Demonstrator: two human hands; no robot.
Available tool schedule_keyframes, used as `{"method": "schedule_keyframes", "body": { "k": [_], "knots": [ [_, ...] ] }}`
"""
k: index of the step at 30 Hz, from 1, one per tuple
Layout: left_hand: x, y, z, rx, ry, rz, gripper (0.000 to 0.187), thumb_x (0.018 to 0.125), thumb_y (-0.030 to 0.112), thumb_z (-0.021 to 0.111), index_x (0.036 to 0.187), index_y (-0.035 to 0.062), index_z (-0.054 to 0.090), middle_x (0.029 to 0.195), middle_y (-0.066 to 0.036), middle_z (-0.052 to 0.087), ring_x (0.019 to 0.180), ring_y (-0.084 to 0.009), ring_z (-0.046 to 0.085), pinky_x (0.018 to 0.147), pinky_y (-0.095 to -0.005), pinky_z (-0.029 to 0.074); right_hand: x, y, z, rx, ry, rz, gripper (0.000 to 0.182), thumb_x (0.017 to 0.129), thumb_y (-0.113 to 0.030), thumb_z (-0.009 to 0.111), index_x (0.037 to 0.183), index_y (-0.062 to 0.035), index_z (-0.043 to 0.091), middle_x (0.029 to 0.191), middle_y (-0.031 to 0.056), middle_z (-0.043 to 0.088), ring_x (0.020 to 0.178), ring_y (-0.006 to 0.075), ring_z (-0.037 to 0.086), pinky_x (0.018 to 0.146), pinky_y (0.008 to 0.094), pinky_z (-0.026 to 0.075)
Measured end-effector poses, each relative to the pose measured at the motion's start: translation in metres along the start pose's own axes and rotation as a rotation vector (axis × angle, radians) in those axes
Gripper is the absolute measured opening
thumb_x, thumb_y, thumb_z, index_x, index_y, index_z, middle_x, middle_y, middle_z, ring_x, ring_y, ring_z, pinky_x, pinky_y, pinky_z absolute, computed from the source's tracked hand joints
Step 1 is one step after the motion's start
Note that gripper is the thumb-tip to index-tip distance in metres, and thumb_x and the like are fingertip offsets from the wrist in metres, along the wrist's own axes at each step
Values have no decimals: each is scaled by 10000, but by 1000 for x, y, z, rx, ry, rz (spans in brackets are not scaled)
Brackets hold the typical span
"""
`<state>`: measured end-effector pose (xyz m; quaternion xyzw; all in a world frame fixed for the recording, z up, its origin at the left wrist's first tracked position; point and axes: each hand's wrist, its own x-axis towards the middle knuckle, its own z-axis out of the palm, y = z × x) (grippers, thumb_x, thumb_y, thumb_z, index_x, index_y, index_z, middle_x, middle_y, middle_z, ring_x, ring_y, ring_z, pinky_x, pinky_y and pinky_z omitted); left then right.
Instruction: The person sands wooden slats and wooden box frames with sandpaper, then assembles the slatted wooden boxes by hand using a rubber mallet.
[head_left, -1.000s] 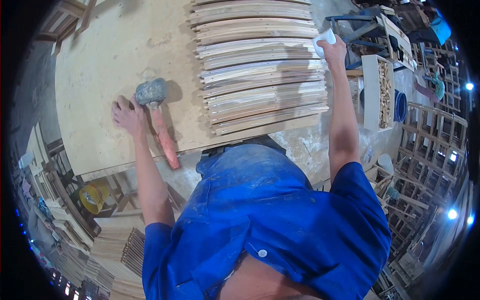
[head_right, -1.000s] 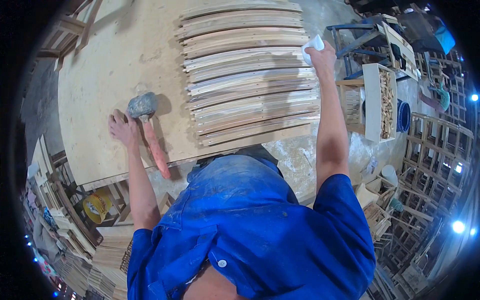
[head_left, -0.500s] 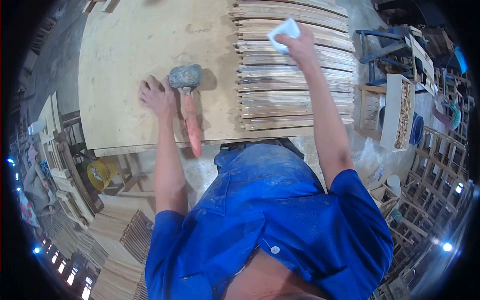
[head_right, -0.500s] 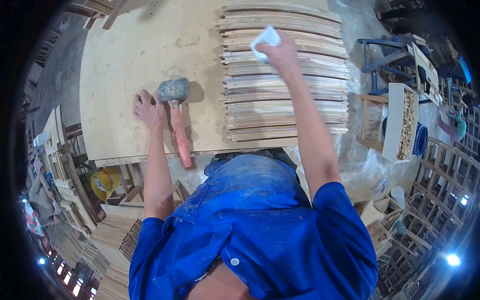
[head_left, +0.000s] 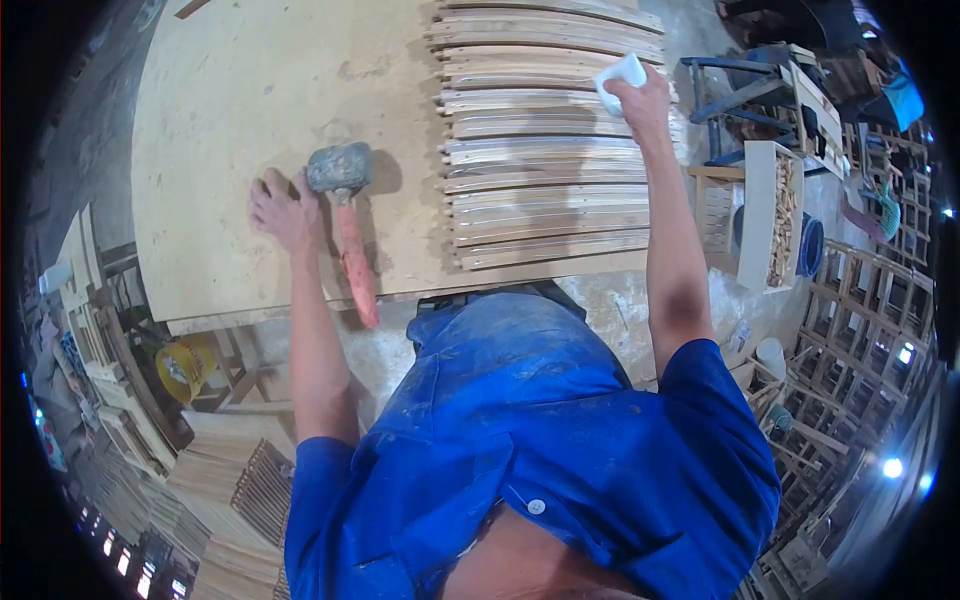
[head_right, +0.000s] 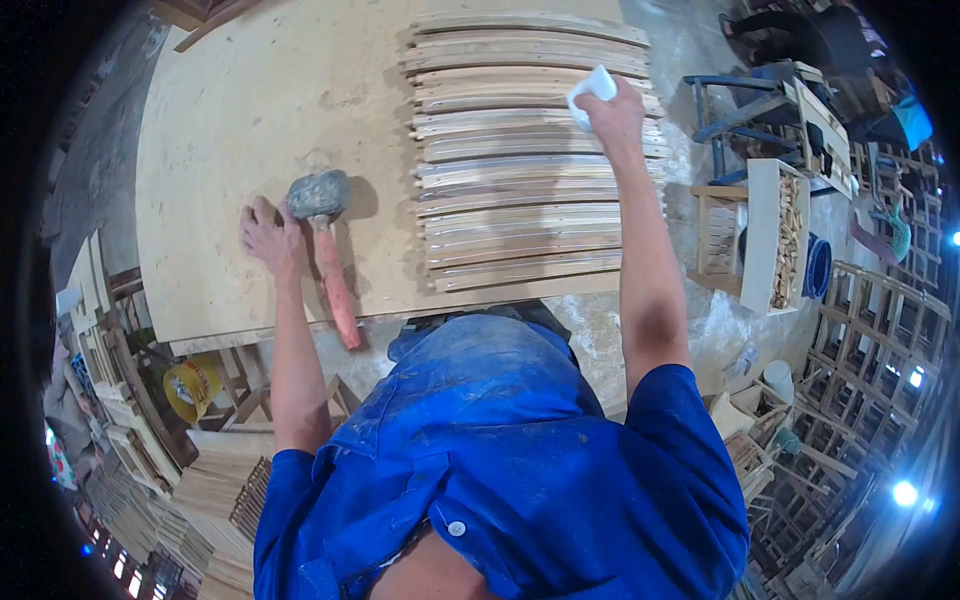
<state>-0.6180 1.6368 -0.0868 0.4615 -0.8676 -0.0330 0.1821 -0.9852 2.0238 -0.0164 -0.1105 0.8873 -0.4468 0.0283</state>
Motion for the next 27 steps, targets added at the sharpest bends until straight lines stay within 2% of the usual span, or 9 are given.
{"method": "schedule_keyframes", "body": {
  "k": [8,10,12,14,15,18,23,25,27],
  "knots": [
    [-1,-10,10,61,26,56,597,957,514,562,1395,111,522,1465,-195,444,1367,-386,388,1119,-571,249,35,65,-102,-136,238,160,401,646,-172,790,994,15,721,938,185,740,887,296,715,810,391,539],
    [-3,-8,11,77,13,55,605,961,515,554,1413,116,506,1478,-192,433,1369,-384,387,1123,-567,249,36,66,-112,-126,260,180,364,653,-175,797,956,12,720,893,165,734,839,260,709,764,374,542],
    [-2,-7,9,61,11,32,585,958,499,557,1401,120,505,1466,-192,437,1363,-387,390,1118,-569,253,31,54,-113,-9,197,331,353,669,-164,808,959,14,713,875,136,725,786,216,690,714,355,539],
    [-1,-5,8,53,8,36,573,953,490,561,1386,119,508,1453,-196,442,1358,-390,391,1116,-569,254,18,28,-97,146,148,303,358,674,-155,812,972,14,709,873,123,721,775,202,681,700,349,535],
    [-1,-6,7,46,0,42,560,948,480,565,1371,117,512,1441,-201,448,1354,-393,392,1113,-569,255,10,13,-78,297,98,282,363,679,-146,817,985,13,705,872,110,717,763,188,672,686,344,532],
    [0,-3,3,8,16,20,538,935,465,580,1339,114,525,1420,-206,455,1347,-400,393,1110,-572,251,-8,-23,-4,469,-82,170,375,678,-119,818,1007,12,697,889,101,717,767,189,670,692,343,531],
    [1,2,-5,-39,7,3,577,923,477,596,1354,102,521,1446,-224,438,1369,-408,373,1127,-587,228,-25,-90,111,368,-223,-13,420,654,-196,805,998,17,692,880,146,710,796,245,688,746,368,544],
    [1,1,-6,-67,-8,-2,609,918,490,603,1372,93,518,1471,-239,422,1393,-417,349,1145,-595,207,-27,-103,133,254,-178,-88,490,630,-256,787,1025,19,695,899,199,711,828,306,698,790,391,549],
    [2,0,-6,-66,-15,-7,612,918,492,604,1374,94,517,1472,-238,422,1393,-419,348,1144,-598,207,-26,-103,138,223,-166,-99,511,625,-268,780,1041,16,698,922,214,712,844,323,699,802,398,550]
  ]
}}
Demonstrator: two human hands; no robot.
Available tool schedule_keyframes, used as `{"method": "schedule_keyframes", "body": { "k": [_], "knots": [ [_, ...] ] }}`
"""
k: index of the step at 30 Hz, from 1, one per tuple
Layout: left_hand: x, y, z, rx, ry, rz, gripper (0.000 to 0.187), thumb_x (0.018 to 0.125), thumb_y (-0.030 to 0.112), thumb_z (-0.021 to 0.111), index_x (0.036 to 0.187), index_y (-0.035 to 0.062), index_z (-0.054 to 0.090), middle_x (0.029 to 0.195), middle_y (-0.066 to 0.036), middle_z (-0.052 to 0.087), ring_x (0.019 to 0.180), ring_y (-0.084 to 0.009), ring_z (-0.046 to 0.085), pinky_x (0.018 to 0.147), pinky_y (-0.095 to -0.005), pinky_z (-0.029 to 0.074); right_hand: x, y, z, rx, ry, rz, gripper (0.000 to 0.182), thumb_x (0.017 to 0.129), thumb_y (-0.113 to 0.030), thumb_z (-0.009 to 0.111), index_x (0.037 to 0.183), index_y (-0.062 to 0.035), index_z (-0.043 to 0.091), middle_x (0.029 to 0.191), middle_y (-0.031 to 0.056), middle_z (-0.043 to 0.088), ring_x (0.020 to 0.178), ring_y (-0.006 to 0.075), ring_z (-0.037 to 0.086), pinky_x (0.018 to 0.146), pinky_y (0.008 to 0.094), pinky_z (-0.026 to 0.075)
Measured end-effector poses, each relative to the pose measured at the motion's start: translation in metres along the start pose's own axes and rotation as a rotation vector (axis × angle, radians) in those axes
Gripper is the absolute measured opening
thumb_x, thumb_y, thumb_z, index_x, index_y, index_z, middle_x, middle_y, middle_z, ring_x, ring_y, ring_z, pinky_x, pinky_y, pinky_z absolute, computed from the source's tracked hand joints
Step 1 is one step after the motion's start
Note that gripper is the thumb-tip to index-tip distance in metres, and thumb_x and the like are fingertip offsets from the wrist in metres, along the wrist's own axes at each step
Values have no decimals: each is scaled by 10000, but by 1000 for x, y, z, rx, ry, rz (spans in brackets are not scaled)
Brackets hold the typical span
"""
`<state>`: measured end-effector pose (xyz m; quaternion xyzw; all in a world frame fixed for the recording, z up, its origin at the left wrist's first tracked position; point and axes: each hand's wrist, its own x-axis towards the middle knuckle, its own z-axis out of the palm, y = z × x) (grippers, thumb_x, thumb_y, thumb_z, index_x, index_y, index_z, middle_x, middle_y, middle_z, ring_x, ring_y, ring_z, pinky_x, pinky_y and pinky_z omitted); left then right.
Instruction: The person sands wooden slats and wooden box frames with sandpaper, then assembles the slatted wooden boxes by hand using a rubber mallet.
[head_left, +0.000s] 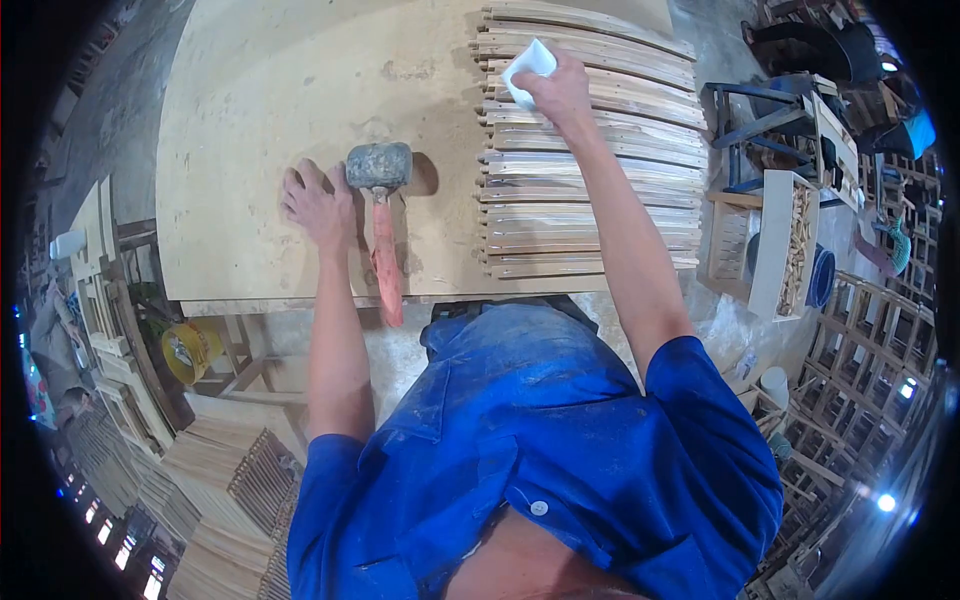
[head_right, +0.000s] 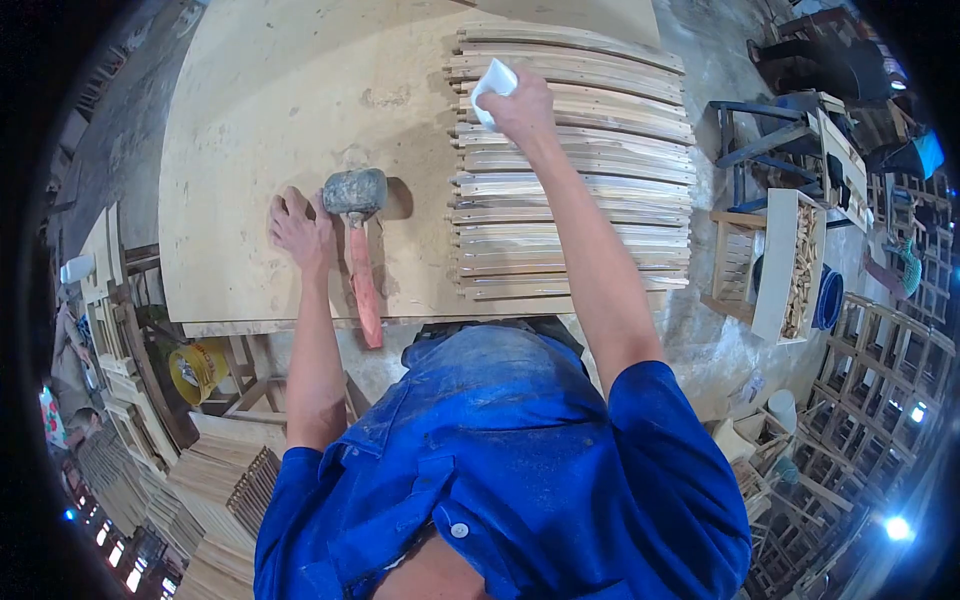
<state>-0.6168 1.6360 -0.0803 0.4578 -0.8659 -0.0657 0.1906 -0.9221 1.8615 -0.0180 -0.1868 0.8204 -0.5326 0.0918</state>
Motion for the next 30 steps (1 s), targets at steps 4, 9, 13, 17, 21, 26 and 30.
{"method": "schedule_keyframes", "body": {
  "k": [4,9,13,17,21,26,30],
  "knots": [
    [0,0,1,11,9,-1,603,922,491,602,1370,96,520,1466,-232,428,1391,-411,351,1138,-604,211,4,17,-35,-83,13,39,548,617,-290,772,1076,2,705,967,224,720,889,338,705,825,407,549],
    [-2,5,0,31,15,9,572,932,484,591,1359,109,526,1446,-212,445,1376,-390,376,1123,-604,230,16,84,-124,-171,162,77,508,628,-243,801,1067,-1,711,946,199,727,871,319,706,807,405,548],
    [-2,-3,9,83,20,27,575,936,493,587,1374,127,522,1454,-198,447,1362,-387,396,1119,-582,245,13,87,-191,-99,267,179,463,640,-188,808,1052,4,716,952,180,735,867,296,710,797,402,547],
    [-1,-12,17,152,18,40,616,947,521,577,1424,138,503,1472,-187,446,1374,-382,390,1123,-564,252,21,107,-247,-168,374,219,406,646,-144,804,1006,24,721,946,175,739,866,282,710,797,395,545],
    [-2,-14,18,154,22,72,624,958,524,568,1437,129,507,1478,-186,442,1370,-383,395,1119,-557,264,24,132,-285,-186,427,252,371,653,-148,809,964,33,717,948,174,744,861,269,709,808,383,538],
    [-2,-15,20,127,55,60,589,946,508,581,1399,135,530,1459,-193,454,1350,-392,407,1104,-560,273,8,90,-260,55,364,368,393,670,-150,832,998,16,693,898,129,723,810,237,694,702,362,542],
    [-1,-6,12,128,38,-8,562,937,488,590,1371,134,542,1452,-205,456,1355,-394,400,1101,-568,268,6,68,-166,206,126,270,507,667,-123,840,1109,23,639,947,117,702,787,214,678,673,343,547]
  ]
}}
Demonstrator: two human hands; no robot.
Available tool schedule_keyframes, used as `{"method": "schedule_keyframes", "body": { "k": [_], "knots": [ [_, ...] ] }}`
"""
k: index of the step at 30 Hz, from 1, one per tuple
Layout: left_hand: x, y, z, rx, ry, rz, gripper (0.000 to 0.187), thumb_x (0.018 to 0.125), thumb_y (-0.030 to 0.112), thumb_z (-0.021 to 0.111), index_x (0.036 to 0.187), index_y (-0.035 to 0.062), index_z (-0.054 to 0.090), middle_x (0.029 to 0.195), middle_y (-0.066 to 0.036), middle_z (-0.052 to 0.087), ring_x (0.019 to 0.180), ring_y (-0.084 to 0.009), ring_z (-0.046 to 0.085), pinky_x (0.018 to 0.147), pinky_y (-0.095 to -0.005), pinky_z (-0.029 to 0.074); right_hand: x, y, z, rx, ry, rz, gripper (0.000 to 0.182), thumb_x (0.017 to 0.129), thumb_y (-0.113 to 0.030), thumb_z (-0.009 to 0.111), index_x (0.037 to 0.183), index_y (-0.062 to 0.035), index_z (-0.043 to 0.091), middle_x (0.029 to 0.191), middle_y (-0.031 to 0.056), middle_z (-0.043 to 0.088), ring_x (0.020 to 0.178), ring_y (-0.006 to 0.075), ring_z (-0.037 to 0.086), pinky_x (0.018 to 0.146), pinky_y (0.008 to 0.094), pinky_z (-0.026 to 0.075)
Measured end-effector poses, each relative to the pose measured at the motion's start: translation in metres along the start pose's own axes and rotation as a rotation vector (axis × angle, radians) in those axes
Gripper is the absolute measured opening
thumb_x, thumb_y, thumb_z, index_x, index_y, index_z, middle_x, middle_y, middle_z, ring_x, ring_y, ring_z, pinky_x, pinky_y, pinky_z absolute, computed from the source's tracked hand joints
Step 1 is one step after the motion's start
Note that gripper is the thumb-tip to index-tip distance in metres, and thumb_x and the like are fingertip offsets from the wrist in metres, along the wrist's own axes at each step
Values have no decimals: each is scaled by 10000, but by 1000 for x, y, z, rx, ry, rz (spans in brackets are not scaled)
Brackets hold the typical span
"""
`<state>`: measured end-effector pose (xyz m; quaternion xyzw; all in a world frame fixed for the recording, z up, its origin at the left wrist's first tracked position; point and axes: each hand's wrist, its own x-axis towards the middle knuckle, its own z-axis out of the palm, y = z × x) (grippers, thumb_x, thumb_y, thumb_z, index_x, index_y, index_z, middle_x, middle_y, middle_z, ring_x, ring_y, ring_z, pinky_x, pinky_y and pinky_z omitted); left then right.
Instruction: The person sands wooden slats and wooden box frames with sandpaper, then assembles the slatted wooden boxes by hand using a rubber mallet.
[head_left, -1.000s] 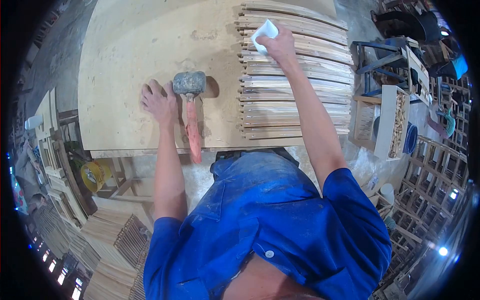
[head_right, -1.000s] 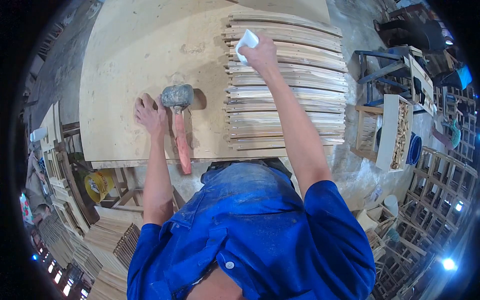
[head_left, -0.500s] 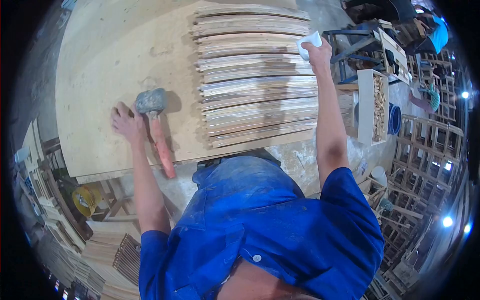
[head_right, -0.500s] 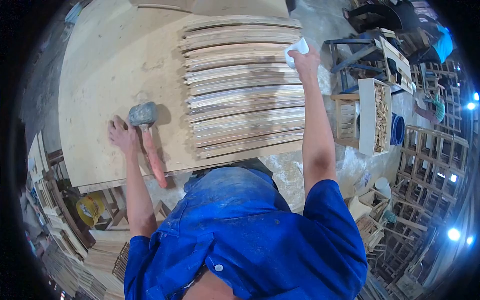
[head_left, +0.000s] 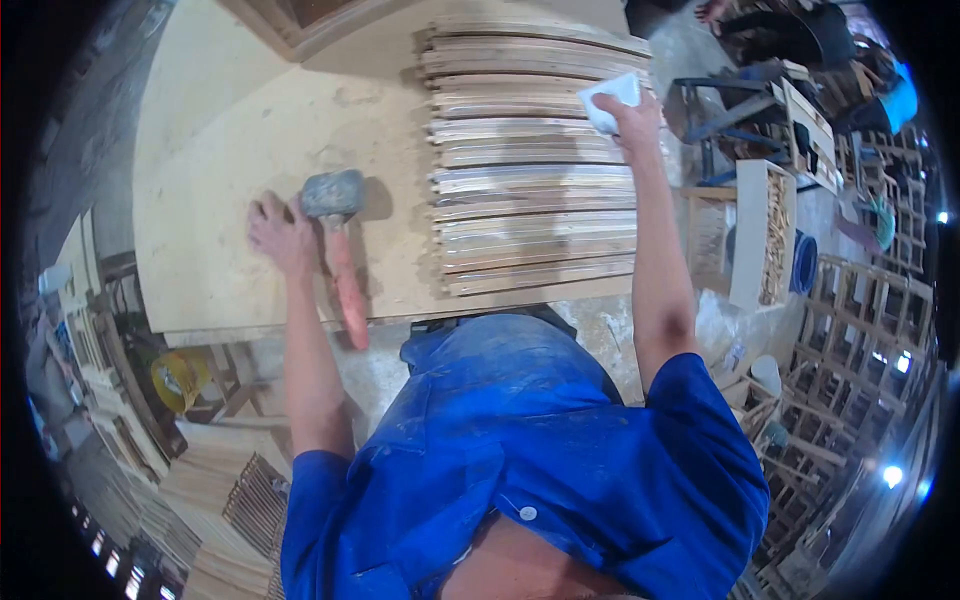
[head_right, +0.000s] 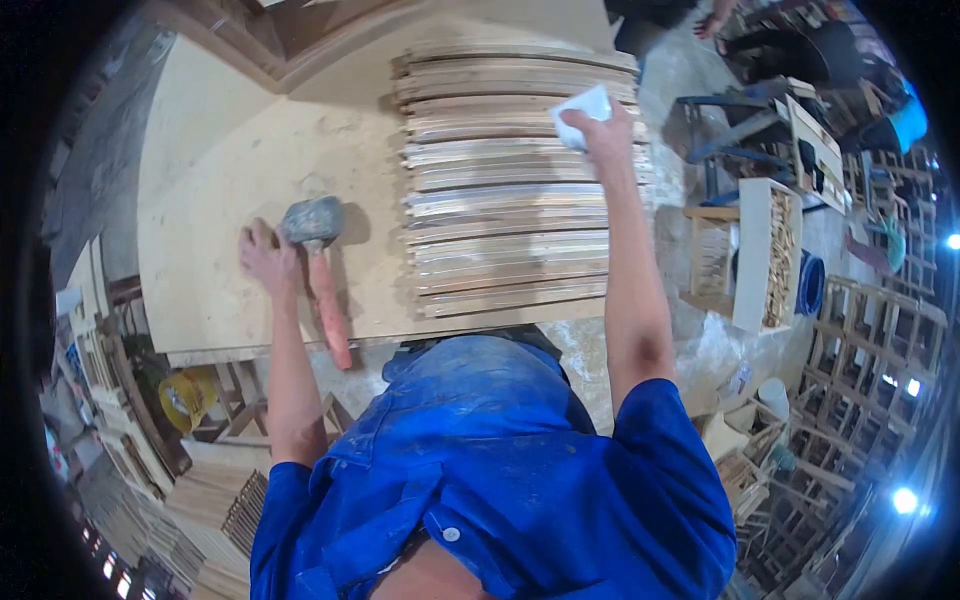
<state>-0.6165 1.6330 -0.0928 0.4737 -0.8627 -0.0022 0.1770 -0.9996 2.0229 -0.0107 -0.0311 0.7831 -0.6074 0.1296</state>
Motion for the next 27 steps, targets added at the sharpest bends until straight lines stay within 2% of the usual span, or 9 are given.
{"method": "schedule_keyframes", "body": {
  "k": [5,6,7,9,12,16,19,24,27],
  "knots": [
    [-1,3,-11,-133,3,20,549,938,462,586,1357,109,551,1450,-219,456,1362,-395,394,1107,-568,255,-15,-22,132,-115,-206,-147,430,679,-135,844,1052,5,683,934,105,712,813,191,674,718,337,547],
    [1,0,-12,-171,-26,-4,566,953,410,593,1373,36,530,1455,-255,435,1361,-424,383,1120,-552,268,-15,-26,150,-159,-186,-192,511,644,-190,829,1083,29,684,947,141,719,839,216,683,754,359,546],
    [1,-7,-6,-167,-26,-10,566,953,410,593,1373,36,530,1455,-255,435,1361,-424,383,1120,-552,268,-17,-30,162,-203,-165,-235,600,609,-246,815,1113,52,685,961,177,727,865,241,693,790,380,545],
    [-1,-21,7,-510,316,-177,595,981,350,587,1409,-45,464,1458,-284,395,1343,-436,398,1120,-523,320,-23,-36,170,-155,-168,-206,660,594,-251,820,1154,66,672,990,190,728,898,268,699,832,375,545],
    [-4,-24,-2,-823,276,-349,617,1004,308,575,1437,-94,397,1456,-293,363,1313,-431,435,1097,-491,385,-17,-25,148,-56,-156,-194,686,602,-217,838,1181,96,640,1050,182,718,911,269,701,833,360,551],
    [-10,-19,-10,-831,223,-255,627,1008,307,573,1452,-89,373,1451,-274,361,1288,-405,472,1067,-475,424,-31,-48,113,-1,-215,-130,605,646,-124,839,1184,63,634,1032,144,715,887,224,695,787,349,558],
    [-8,-17,-10,-832,229,-264,618,1003,297,586,1442,-91,390,1456,-275,360,1285,-403,478,1066,-468,428,-34,-54,95,-73,-191,-52,600,651,-123,834,1185,64,632,1018,130,712,873,216,692,772,342,555],
    [-10,-26,-6,-685,183,-218,643,1005,374,568,1423,-95,431,1414,-297,421,1275,-409,505,1073,-465,419,-47,-49,66,-113,-161,-122,447,672,-135,831,1056,39,681,924,99,713,816,185,668,737,348,540],
    [-12,-18,-12,-736,166,-236,631,1003,338,589,1418,-105,419,1422,-299,410,1272,-419,501,1085,-464,417,-57,-51,43,-5,-188,-13,427,680,-139,851,1039,14,679,900,89,712,759,156,674,636,293,539]
  ]
}}
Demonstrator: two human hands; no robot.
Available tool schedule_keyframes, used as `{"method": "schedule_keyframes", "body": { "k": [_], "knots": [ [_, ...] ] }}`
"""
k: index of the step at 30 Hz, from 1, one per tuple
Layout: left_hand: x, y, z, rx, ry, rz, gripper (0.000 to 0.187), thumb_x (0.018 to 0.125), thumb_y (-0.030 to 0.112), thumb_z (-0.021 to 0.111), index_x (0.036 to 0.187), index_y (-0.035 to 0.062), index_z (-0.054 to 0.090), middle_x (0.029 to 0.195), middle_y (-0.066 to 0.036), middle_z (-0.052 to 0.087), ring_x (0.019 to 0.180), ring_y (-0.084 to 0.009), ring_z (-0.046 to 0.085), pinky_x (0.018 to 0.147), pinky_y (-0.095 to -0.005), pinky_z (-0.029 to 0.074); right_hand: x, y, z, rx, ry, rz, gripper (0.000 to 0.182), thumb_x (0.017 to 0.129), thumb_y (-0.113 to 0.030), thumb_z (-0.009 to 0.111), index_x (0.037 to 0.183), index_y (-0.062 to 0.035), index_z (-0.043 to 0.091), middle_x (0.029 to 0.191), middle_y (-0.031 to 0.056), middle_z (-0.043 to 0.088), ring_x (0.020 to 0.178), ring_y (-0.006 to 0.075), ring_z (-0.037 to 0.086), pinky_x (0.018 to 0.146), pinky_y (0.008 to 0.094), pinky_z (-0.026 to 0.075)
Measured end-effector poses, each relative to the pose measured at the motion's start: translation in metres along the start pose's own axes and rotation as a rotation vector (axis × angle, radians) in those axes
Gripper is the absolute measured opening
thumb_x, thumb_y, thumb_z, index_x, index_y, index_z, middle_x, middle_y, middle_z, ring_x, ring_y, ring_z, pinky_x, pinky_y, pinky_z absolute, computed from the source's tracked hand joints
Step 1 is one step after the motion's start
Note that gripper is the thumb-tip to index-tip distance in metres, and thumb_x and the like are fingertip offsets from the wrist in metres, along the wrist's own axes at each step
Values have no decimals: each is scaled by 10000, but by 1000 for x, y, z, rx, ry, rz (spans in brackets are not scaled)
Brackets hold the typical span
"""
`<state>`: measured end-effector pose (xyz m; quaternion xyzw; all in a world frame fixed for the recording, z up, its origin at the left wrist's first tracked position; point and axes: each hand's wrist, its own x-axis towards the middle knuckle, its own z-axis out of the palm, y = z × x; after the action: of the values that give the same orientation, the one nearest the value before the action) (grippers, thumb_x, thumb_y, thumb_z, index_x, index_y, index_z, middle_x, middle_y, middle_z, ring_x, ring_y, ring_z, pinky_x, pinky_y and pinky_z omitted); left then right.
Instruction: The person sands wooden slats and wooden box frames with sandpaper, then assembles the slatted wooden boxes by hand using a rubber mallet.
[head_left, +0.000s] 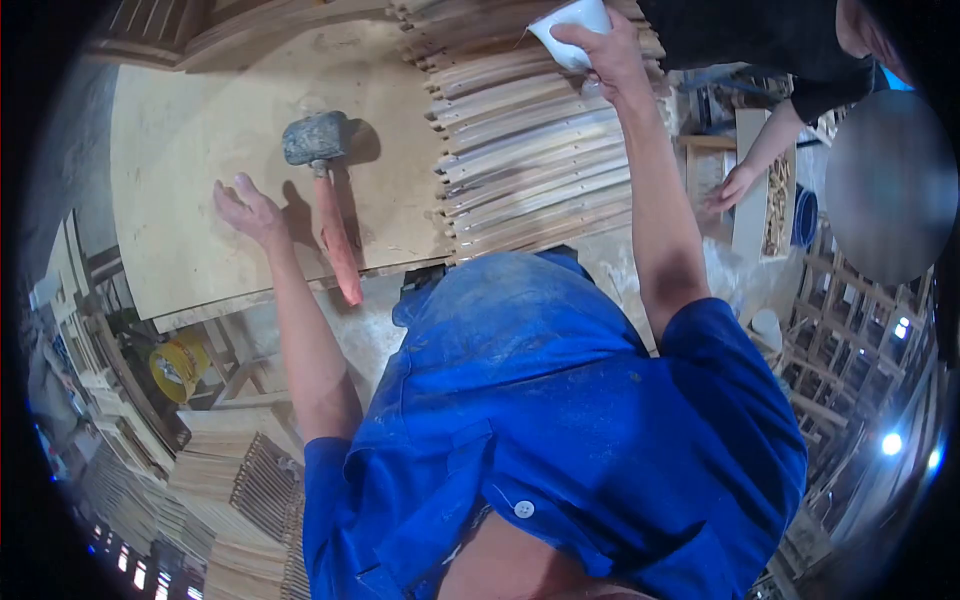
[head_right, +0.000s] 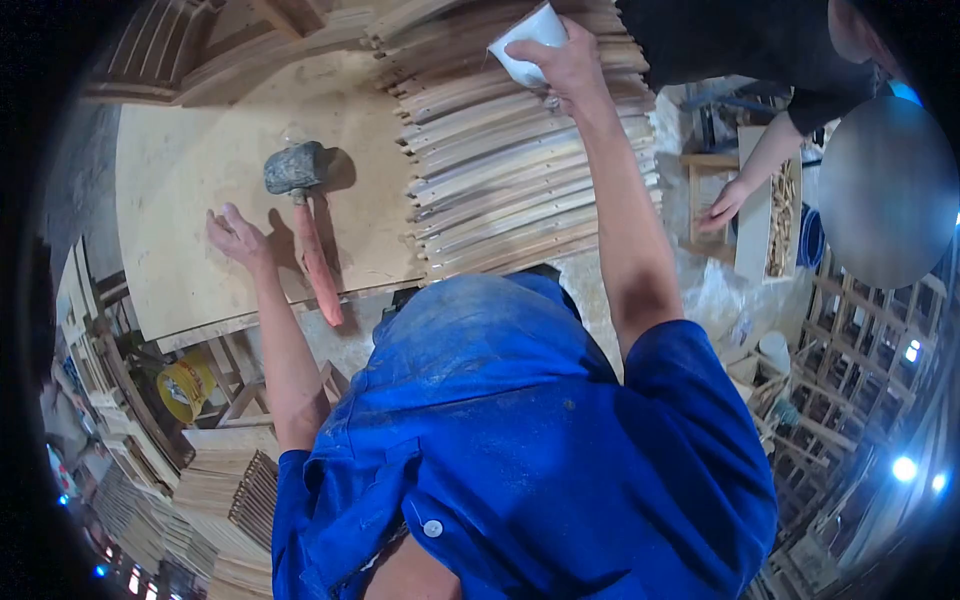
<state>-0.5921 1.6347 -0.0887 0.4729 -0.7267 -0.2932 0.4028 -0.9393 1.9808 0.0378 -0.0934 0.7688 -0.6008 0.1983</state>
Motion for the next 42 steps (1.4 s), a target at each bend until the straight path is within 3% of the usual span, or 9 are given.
{"method": "schedule_keyframes", "body": {
  "k": [7,8,13,20,22,28,34,39,42],
  "knots": [
    [1,2,1,16,-73,15,670,1008,375,575,1431,-112,393,1463,-304,329,1318,-425,446,1115,-484,388,5,-4,-32,210,37,-195,374,744,-99,838,1066,-5,672,881,76,714,643,118,666,484,246,497],
    [1,1,0,11,-91,21,670,1008,375,575,1431,-112,393,1463,-304,329,1318,-425,446,1115,-484,388,-5,-26,-34,148,71,-195,576,783,-40,779,1309,-41,546,972,68,687,785,166,676,570,265,528],
    [2,1,-2,106,-162,44,703,1019,416,543,1463,-94,352,1480,-283,302,1384,-400,350,1147,-502,328,-53,-68,-40,149,79,111,472,753,-34,792,1190,-17,616,925,56,685,803,181,678,685,313,550],
    [-11,8,-5,-99,-214,-50,744,1015,431,540,1503,-67,281,1496,-258,269,1403,-400,315,1152,-509,319,-145,-36,-21,103,162,-73,426,728,-136,777,1105,6,639,939,103,712,832,203,692,733,349,549],
    [-7,13,0,-97,-194,-55,748,1005,449,552,1488,-70,315,1486,-262,277,1393,-404,323,1141,-505,336,-158,-15,-23,198,138,-19,357,784,-117,804,1088,-10,650,821,50,682,530,81,583,376,219,354],
    [-7,10,-4,61,-188,59,749,1001,480,543,1451,-94,370,1465,-285,310,1364,-429,354,1130,-507,343,-220,17,-6,427,147,72,572,675,-119,899,1142,23,602,971,100,692,822,173,698,686,306,596],
    [-19,23,-16,-80,-126,38,746,988,435,596,1453,-99,361,1467,-295,349,1371,-415,369,1158,-479,307,-308,31,-21,535,101,106,538,682,-123,885,1128,14,617,967,89,688,850,162,674,772,310,558],
    [-147,97,-43,-329,-260,164,749,944,398,672,1462,-63,390,1502,-230,368,1444,-380,286,1205,-453,245,-380,67,-84,760,176,89,532,688,-151,843,1146,-15,609,973,52,654,841,135,643,751,275,530],
    [-188,103,-61,-35,-510,622,817,885,446,720,1472,-21,394,1522,-208,345,1461,-376,254,1207,-482,225,-415,71,-102,947,267,71,545,722,-199,773,1173,-35,516,950,81,559,733,158,604,538,244,485]
  ]
}}
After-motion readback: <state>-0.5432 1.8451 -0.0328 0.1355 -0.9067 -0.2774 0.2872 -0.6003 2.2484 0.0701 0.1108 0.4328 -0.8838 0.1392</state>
